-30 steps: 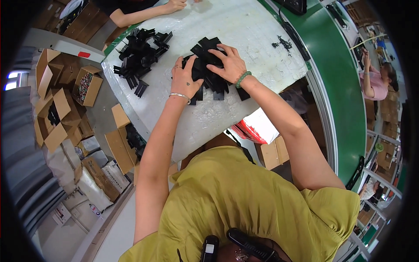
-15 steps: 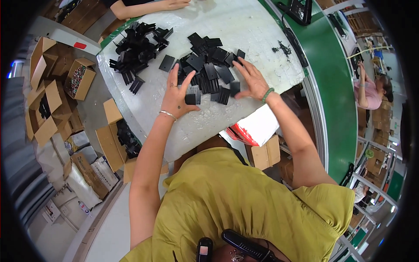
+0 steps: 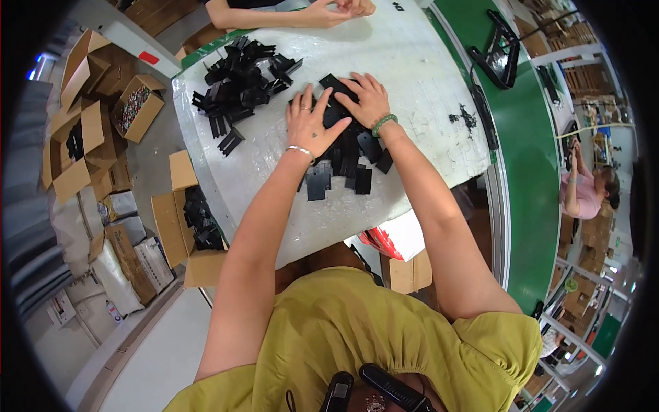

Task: Assembling black plastic components using an electric screwdriver at a factory workstation.

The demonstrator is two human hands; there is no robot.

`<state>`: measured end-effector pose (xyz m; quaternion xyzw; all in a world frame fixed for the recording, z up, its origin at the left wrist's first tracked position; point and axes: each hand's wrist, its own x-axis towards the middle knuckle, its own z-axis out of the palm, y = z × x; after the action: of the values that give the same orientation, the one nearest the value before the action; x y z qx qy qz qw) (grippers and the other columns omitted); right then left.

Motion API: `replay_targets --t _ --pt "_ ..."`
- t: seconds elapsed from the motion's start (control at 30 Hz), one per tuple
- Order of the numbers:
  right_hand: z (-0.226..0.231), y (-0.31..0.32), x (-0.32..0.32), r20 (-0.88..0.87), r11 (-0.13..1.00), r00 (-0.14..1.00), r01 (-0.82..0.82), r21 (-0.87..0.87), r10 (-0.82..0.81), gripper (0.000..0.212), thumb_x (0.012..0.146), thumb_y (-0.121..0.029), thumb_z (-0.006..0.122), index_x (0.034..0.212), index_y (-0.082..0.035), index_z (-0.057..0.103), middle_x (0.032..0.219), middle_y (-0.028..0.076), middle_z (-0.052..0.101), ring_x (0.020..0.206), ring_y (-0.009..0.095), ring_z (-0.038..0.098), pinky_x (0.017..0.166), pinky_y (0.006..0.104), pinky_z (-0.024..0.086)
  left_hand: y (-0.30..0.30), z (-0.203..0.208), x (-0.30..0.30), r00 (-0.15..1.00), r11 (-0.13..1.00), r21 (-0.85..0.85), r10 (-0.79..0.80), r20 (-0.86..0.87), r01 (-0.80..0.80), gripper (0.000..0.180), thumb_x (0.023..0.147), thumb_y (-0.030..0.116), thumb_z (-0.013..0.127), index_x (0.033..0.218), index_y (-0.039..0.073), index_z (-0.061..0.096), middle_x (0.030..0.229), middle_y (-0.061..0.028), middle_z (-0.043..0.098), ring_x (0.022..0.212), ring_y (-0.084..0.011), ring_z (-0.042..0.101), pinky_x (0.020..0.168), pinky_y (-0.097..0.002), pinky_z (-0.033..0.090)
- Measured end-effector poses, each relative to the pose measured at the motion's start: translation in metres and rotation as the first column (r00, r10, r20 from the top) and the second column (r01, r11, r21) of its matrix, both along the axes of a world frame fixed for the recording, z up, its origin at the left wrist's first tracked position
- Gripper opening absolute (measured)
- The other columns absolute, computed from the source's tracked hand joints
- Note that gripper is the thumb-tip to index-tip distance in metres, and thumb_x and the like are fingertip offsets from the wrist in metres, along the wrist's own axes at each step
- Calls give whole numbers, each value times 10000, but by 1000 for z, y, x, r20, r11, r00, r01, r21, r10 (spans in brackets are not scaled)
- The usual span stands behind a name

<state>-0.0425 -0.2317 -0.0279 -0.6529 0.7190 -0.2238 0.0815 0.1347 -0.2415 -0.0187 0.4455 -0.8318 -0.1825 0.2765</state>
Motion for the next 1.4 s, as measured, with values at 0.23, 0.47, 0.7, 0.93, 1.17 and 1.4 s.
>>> replay_targets --t 0.23,0.47,0.7,0.93,1.17,1.4 --pt "17 14 7 144 946 935 -317 -70 325 308 786 -247 659 1035 -66 649 1164 148 578 1125 325 495 970 399 377 10 1 31 994 994 39 -99 -42 101 631 743 541 607 1206 118 543 1321 -135 451 1225 -370 365 1029 -497 255" --pt "94 15 61 345 971 908 -217 -105 240 338 831 -183 636 1137 -48 589 1195 111 566 1133 219 508 955 338 381 66 53 166 882 975 115 222 -415 -191 430 764 225 685 1139 65 547 1193 -165 509 1114 -349 464 959 -408 375" --pt "131 4 326 518 481 420 -876 17 745 335 787 -122 625 1112 -56 578 1029 124 606 969 277 577 816 345 462 204 -116 398 460 371 639 887 -30 -674 250 831 222 608 1011 50 592 906 -152 591 837 -301 577 731 -353 469" --pt "-108 -39 553 203 100 347 -687 720 916 277 775 -167 508 986 -68 658 933 170 655 913 321 617 825 392 486 205 -279 433 459 177 760 872 173 -625 386 893 338 474 1132 61 596 1053 -223 611 963 -328 595 823 -396 465" --pt "-288 -13 559 161 631 959 -276 725 234 703 731 -417 590 1326 -94 402 1324 252 390 1219 381 404 1014 401 359 191 -232 424 567 184 971 789 -237 151 416 897 409 413 915 79 666 898 -121 663 885 -330 614 778 -417 480" --pt "-344 -10 496 -34 855 996 -57 515 87 693 772 -499 530 1303 -70 418 1310 226 417 1219 379 382 1020 442 317 215 -259 358 778 316 948 592 -212 18 411 812 308 591 1140 65 553 1234 -186 477 1118 -367 456 962 -426 363"
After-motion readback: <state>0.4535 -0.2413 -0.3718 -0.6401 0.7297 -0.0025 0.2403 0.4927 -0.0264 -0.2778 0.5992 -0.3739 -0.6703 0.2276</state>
